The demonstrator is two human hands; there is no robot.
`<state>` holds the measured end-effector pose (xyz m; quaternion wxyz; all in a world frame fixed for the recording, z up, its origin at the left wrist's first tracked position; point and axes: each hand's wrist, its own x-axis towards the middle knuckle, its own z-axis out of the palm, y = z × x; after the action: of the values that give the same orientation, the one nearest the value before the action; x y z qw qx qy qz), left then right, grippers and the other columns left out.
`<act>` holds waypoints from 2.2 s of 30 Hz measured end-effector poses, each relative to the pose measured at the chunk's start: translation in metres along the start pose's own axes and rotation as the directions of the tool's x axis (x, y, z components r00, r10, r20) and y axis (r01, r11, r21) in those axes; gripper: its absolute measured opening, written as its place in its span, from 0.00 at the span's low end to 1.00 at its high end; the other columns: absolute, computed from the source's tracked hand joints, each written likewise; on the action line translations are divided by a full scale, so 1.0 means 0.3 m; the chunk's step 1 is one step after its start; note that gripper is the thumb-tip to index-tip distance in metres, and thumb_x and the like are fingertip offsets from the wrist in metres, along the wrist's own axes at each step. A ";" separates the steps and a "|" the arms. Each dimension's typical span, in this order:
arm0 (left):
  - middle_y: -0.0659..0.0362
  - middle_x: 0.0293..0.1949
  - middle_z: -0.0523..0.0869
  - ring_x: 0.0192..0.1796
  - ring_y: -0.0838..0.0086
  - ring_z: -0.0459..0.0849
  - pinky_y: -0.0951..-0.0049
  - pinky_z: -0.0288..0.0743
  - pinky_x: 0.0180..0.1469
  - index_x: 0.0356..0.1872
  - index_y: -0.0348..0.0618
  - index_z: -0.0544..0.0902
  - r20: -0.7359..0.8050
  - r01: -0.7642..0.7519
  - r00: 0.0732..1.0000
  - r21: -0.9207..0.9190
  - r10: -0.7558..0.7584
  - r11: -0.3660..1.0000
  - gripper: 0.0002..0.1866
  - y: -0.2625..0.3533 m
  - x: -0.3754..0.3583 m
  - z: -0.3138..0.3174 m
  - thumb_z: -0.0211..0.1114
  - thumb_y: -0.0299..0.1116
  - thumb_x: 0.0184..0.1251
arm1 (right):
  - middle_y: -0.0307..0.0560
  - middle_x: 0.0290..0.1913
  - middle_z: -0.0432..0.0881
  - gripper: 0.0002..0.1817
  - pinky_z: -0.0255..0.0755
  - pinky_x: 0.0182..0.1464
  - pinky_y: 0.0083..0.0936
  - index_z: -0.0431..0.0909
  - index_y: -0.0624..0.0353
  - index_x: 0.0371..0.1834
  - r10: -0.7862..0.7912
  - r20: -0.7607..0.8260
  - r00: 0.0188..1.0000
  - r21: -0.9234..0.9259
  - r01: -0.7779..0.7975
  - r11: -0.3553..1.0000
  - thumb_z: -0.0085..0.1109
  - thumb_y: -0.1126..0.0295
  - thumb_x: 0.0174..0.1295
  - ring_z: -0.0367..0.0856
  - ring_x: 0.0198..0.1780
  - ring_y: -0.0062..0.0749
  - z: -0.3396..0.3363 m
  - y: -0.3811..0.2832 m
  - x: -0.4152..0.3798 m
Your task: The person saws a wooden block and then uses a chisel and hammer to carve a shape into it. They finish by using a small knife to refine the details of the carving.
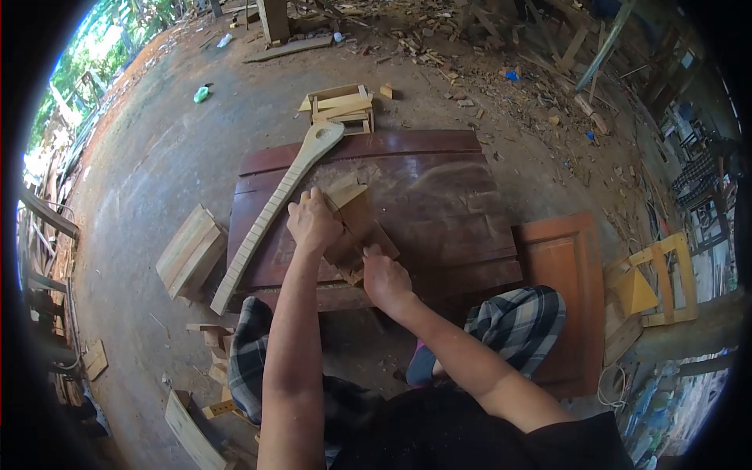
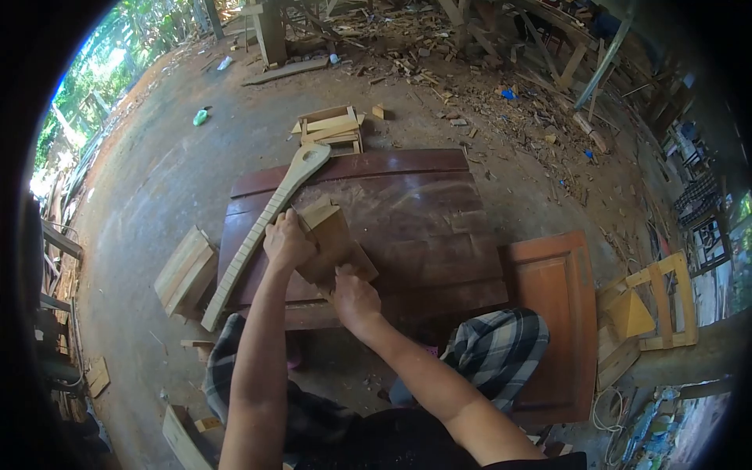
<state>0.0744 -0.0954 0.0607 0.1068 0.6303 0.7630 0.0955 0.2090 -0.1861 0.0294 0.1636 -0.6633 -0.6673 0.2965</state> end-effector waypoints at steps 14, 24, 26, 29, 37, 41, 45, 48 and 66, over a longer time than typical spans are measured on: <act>0.53 0.52 0.81 0.54 0.52 0.78 0.59 0.77 0.54 0.52 0.46 0.76 -0.025 0.000 1.000 -0.029 0.000 1.000 0.28 -0.016 0.013 0.000 0.72 0.31 0.45 | 0.71 0.33 0.83 0.13 0.78 0.43 0.52 0.69 0.66 0.44 -0.018 -0.035 0.999 -0.056 0.016 0.998 0.43 0.65 0.72 0.84 0.41 0.63 0.029 -0.002 0.034; 0.53 0.54 0.80 0.56 0.52 0.78 0.61 0.77 0.56 0.52 0.45 0.76 0.002 0.036 0.999 -0.036 -0.036 0.999 0.28 -0.010 0.028 -0.013 0.72 0.32 0.45 | 0.71 0.34 0.83 0.13 0.78 0.44 0.52 0.71 0.67 0.43 -0.004 0.052 0.999 -0.059 0.007 0.998 0.43 0.66 0.72 0.84 0.40 0.63 0.004 0.011 0.019; 0.53 0.54 0.80 0.56 0.52 0.78 0.61 0.77 0.56 0.52 0.45 0.76 0.004 -0.009 1.000 -0.025 0.009 1.000 0.28 -0.012 0.023 0.001 0.72 0.32 0.45 | 0.70 0.34 0.83 0.14 0.78 0.44 0.53 0.71 0.66 0.43 -0.035 -0.066 0.997 -0.037 0.032 0.999 0.43 0.65 0.73 0.84 0.41 0.63 0.045 0.008 0.055; 0.53 0.54 0.80 0.56 0.52 0.78 0.60 0.77 0.56 0.52 0.44 0.76 -0.007 0.006 1.000 -0.018 -0.006 1.000 0.27 -0.014 0.022 -0.009 0.71 0.32 0.46 | 0.67 0.34 0.84 0.12 0.78 0.46 0.51 0.70 0.64 0.46 -0.085 0.003 0.996 -0.099 0.085 0.991 0.45 0.65 0.72 0.85 0.43 0.61 0.068 -0.036 0.174; 0.54 0.54 0.80 0.56 0.52 0.78 0.60 0.77 0.57 0.51 0.44 0.76 0.039 0.042 0.998 -0.014 -0.042 0.999 0.26 -0.009 0.036 -0.013 0.71 0.33 0.46 | 0.70 0.34 0.83 0.13 0.77 0.44 0.54 0.71 0.66 0.44 -0.026 -0.044 0.999 -0.035 0.025 0.999 0.45 0.64 0.72 0.84 0.40 0.64 0.047 0.015 0.032; 0.54 0.54 0.80 0.57 0.52 0.78 0.60 0.77 0.57 0.51 0.45 0.76 0.020 0.011 1.000 -0.006 -0.011 1.000 0.26 -0.014 0.031 -0.010 0.72 0.33 0.46 | 0.65 0.34 0.84 0.11 0.78 0.44 0.52 0.67 0.62 0.49 -0.087 -0.015 0.996 -0.097 0.085 0.992 0.44 0.66 0.72 0.85 0.42 0.61 0.100 -0.026 0.200; 0.54 0.54 0.80 0.56 0.52 0.78 0.60 0.77 0.57 0.52 0.45 0.76 0.035 0.028 0.999 0.001 -0.028 1.000 0.27 -0.001 0.025 -0.027 0.72 0.33 0.46 | 0.65 0.34 0.84 0.11 0.78 0.44 0.53 0.67 0.62 0.49 -0.164 -0.026 0.986 -0.080 0.162 0.984 0.44 0.66 0.72 0.85 0.41 0.61 0.048 -0.012 0.124; 0.54 0.54 0.80 0.57 0.52 0.78 0.60 0.76 0.57 0.52 0.45 0.76 0.047 0.024 0.999 -0.002 -0.024 1.000 0.28 0.002 0.037 -0.028 0.72 0.33 0.46 | 0.70 0.35 0.83 0.11 0.77 0.43 0.55 0.68 0.65 0.47 -0.043 0.015 0.999 -0.015 0.043 0.999 0.43 0.68 0.71 0.84 0.40 0.63 0.033 0.008 0.034; 0.50 0.55 0.81 0.60 0.54 0.79 0.61 0.74 0.60 0.53 0.41 0.76 0.124 0.120 0.986 -0.030 -0.116 0.992 0.38 -0.045 0.127 -0.003 0.81 0.40 0.34 | 0.66 0.29 0.82 0.10 0.75 0.35 0.57 0.64 0.61 0.45 -0.072 -0.012 0.997 -0.069 0.071 0.995 0.44 0.64 0.74 0.82 0.35 0.64 0.061 0.286 -0.291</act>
<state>0.0545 -0.0605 0.0561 0.1704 0.5865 0.7892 0.0646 0.2713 -0.2798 -0.0221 0.1559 -0.6466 -0.6991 0.2624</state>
